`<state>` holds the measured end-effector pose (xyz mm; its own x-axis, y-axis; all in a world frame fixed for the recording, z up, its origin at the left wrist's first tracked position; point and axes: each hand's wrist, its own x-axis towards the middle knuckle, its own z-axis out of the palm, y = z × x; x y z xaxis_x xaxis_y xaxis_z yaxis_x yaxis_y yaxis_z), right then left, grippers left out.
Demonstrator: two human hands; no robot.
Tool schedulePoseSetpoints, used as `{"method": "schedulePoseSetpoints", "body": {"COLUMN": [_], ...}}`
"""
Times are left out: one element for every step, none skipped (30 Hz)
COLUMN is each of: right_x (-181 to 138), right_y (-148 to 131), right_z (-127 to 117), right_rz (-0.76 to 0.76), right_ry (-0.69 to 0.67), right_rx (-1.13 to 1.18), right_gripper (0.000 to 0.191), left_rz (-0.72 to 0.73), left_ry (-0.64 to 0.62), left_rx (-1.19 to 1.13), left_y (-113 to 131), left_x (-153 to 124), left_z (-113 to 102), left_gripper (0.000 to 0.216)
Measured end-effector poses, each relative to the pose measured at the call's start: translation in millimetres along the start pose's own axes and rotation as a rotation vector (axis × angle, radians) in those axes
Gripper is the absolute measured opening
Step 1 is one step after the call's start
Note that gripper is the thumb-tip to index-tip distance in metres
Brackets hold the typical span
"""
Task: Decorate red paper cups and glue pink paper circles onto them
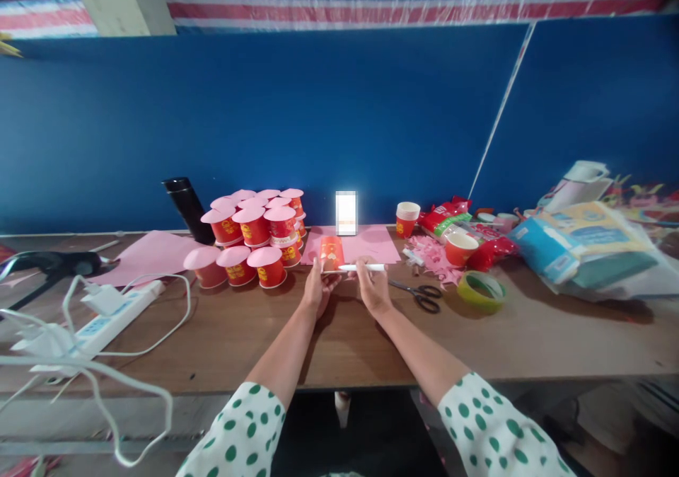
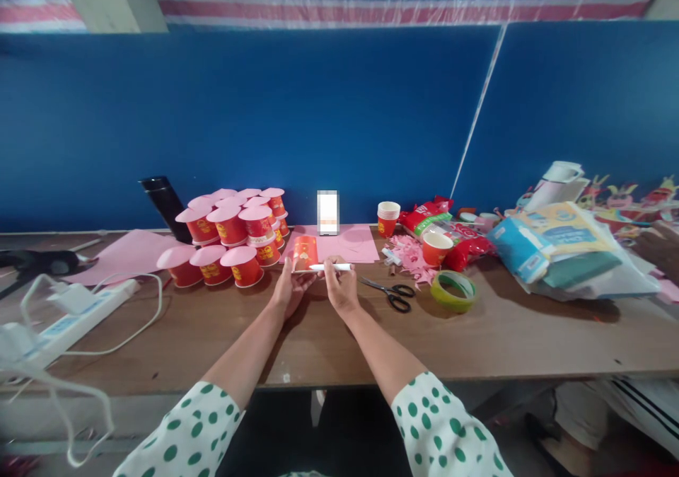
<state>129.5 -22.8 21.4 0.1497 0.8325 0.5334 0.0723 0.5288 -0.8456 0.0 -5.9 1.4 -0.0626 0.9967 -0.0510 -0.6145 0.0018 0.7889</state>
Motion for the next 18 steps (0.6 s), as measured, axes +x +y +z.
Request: {"method": "schedulePoseSetpoints", "body": {"right_x": [2.1, 5.1, 9.1, 14.1, 19.8, 26.0, 32.4, 38.6, 44.3, 49.0, 52.6, 54.9, 55.9, 55.7, 54.4, 52.6, 50.4, 48.4], "right_y": [-0.3, -0.7, -1.4, -2.4, -3.8, -5.4, -7.0, -8.5, -9.6, -10.0, -9.5, -8.3, -6.2, -3.5, -0.5, 2.7, 5.7, 8.4], "right_z": [0.2, 0.0, -0.7, -1.8, -3.2, -5.0, -6.9, -8.8, -10.5, -12.0, -13.1, -13.9, -14.4, -14.7, -14.9, -15.0, -15.1, -15.3], "right_rz": [0.013, 0.026, 0.037, 0.047, 0.053, 0.058, 0.060, 0.058, 0.051, 0.041, 0.028, 0.013, 0.001, -0.006, -0.006, -0.006, -0.006, -0.011], "right_ry": [0.008, 0.017, 0.027, 0.035, 0.041, 0.045, 0.046, 0.048, 0.055, 0.067, 0.084, 0.101, 0.114, 0.119, 0.113, 0.112, 0.101, 0.081], "right_rx": [0.012, 0.023, 0.032, 0.039, 0.042, 0.043, 0.044, 0.041, 0.033, 0.021, 0.003, -0.020, -0.041, -0.062, -0.077, -0.084, -0.096, -0.112], "right_gripper": [0.035, 0.036, 0.036, 0.036, 0.035, 0.032, 0.029, 0.026, 0.023, 0.021, 0.019, 0.017, 0.016, 0.016, 0.016, 0.017, 0.018, 0.018], "left_rz": [0.003, 0.005, 0.008, 0.010, 0.013, 0.015, 0.016, 0.016, 0.017, 0.021, 0.019, 0.013, 0.004, -0.015, -0.030, -0.038, -0.043, -0.046], "left_ry": [0.003, 0.006, 0.008, 0.011, 0.012, 0.009, 0.002, -0.011, -0.028, -0.044, -0.054, -0.055, -0.049, -0.034, -0.019, -0.009, 0.001, 0.009], "left_rx": [0.000, -0.001, -0.002, -0.005, -0.009, -0.013, -0.016, -0.018, -0.015, -0.013, -0.012, -0.013, -0.016, -0.022, -0.024, -0.024, -0.026, -0.029], "left_y": [-0.5, -0.7, -0.4, 0.5, 2.1, 4.3, 7.1, 10.2, 13.3, 16.2, 18.6, 20.2, 21.0, 20.8, 19.8, 18.3, 16.5, 14.6], "left_x": [0.4, 1.0, 1.8, 3.0, 4.6, 6.7, 9.2, 12.3, 15.7, 19.5, 23.4, 27.3, 31.1, 34.7, 38.0, 41.0, 43.7, 46.0], "left_z": [0.0, 0.6, 1.9, 4.1, 7.1, 10.7, 14.6, 18.6, 22.0, 24.7, 26.2, 26.4, 25.5, 23.7, 21.4, 19.0, 17.1, 15.8], "left_gripper": [0.045, 0.045, 0.044, 0.044, 0.044, 0.044, 0.044, 0.043, 0.043, 0.043, 0.043, 0.043, 0.043, 0.043, 0.043, 0.043, 0.042, 0.041]}}
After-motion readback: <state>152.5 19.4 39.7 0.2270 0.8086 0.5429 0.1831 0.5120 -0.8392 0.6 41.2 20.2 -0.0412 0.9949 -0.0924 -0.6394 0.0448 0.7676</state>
